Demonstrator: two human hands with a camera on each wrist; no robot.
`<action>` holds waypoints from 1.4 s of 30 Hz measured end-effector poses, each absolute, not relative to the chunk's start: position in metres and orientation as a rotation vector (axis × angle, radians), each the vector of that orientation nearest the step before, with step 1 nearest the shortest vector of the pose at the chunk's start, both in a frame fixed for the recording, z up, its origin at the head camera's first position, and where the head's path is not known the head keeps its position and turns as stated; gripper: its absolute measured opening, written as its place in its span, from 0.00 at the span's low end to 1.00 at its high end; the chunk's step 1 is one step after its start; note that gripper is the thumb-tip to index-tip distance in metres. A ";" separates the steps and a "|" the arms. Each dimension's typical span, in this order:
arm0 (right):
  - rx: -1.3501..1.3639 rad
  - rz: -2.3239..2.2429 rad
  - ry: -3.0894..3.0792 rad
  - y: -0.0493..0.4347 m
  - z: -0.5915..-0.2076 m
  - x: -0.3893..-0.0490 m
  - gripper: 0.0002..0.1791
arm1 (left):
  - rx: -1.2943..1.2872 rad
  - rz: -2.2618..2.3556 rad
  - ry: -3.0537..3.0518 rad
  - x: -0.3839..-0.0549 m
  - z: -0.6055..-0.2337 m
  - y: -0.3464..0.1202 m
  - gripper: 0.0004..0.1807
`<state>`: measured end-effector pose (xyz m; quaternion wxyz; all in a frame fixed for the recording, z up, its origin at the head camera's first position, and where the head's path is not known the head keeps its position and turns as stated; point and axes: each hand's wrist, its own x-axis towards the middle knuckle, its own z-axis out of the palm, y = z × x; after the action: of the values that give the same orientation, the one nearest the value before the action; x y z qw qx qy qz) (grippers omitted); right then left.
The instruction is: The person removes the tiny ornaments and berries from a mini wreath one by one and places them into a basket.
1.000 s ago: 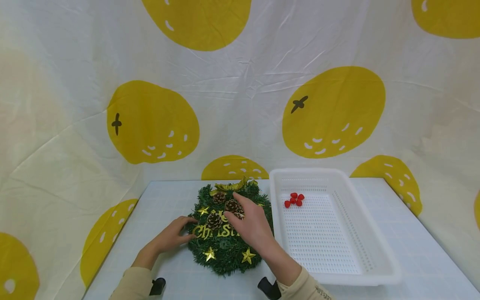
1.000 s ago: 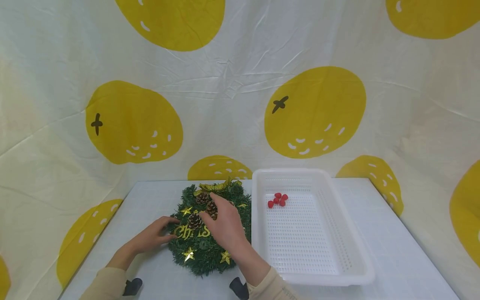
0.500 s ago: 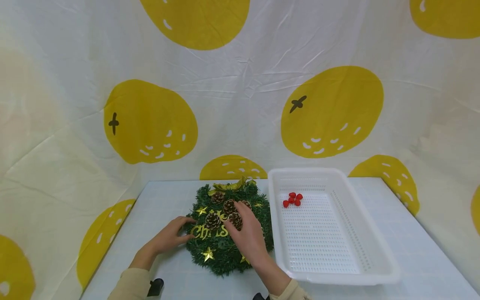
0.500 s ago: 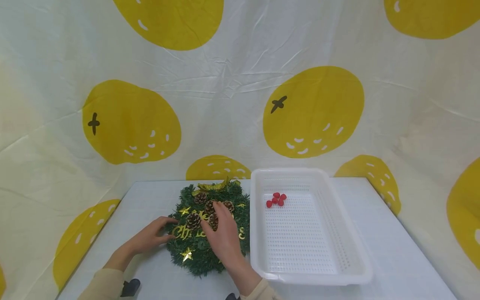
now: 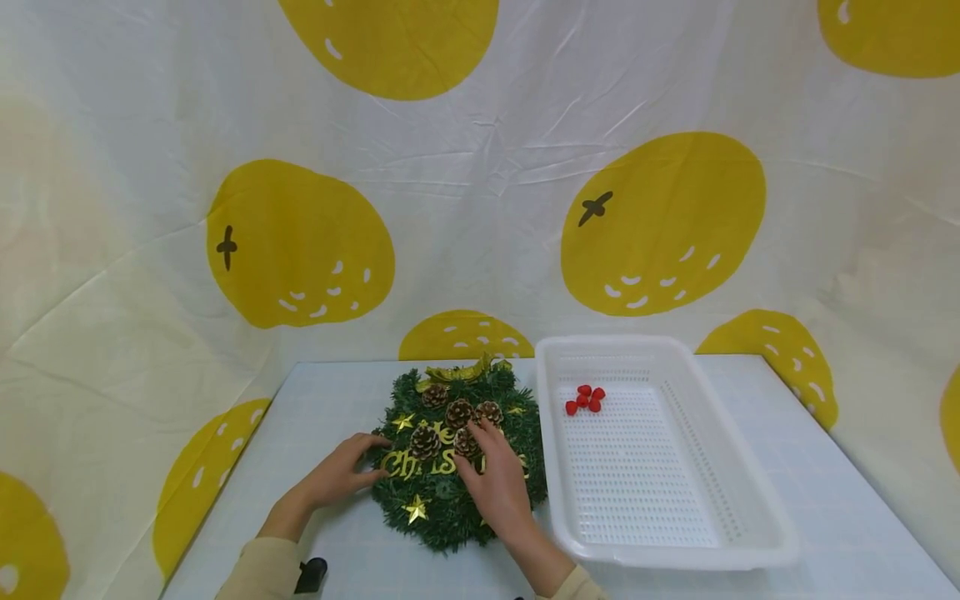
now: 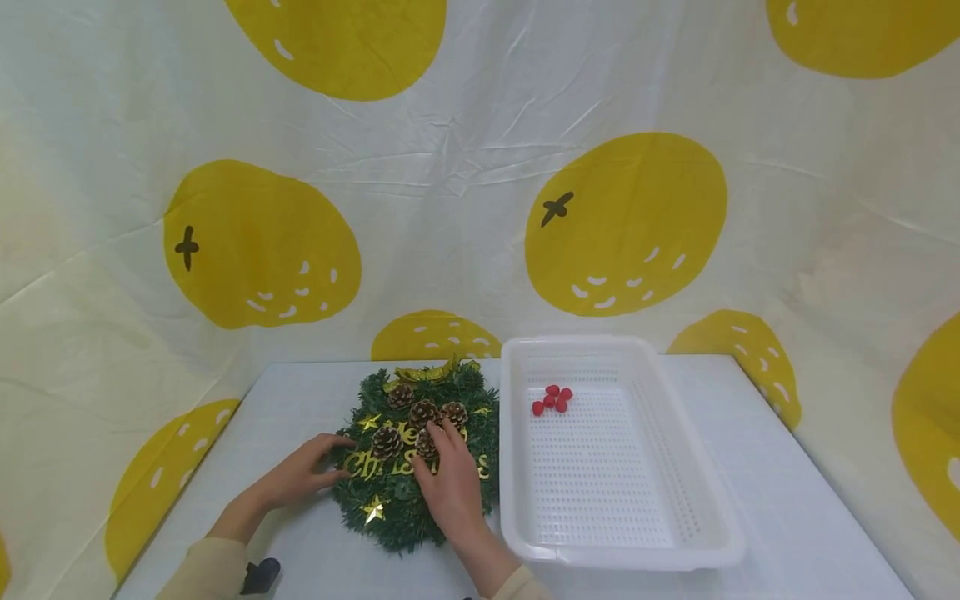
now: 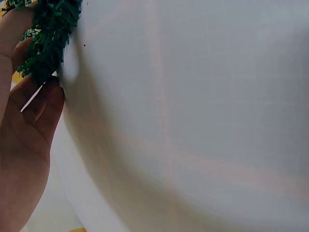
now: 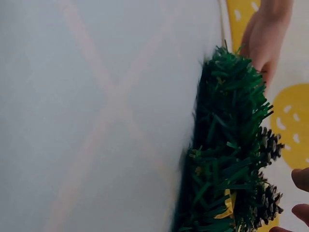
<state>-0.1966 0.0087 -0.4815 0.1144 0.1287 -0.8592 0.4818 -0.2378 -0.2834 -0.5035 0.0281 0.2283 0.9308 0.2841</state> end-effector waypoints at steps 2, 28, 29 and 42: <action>0.387 1.406 -2.514 0.008 -0.484 -0.198 0.28 | 0.706 0.869 2.871 -0.238 -0.504 -0.284 0.27; 0.374 1.344 -2.532 0.006 -0.496 -0.209 0.28 | 0.722 0.861 2.882 -0.235 -0.495 -0.279 0.26; 0.376 1.337 -2.531 0.006 -0.496 -0.209 0.28 | 0.721 0.862 2.881 -0.235 -0.495 -0.279 0.26; 0.383 1.225 -2.483 0.006 -0.494 -0.210 0.26 | 0.722 0.864 2.876 -0.235 -0.498 -0.282 0.26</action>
<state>-0.2104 0.0055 -0.4939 0.1721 0.1351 -0.8750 0.4318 -0.2351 -0.2816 -0.4980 0.0264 0.2336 0.9309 0.2796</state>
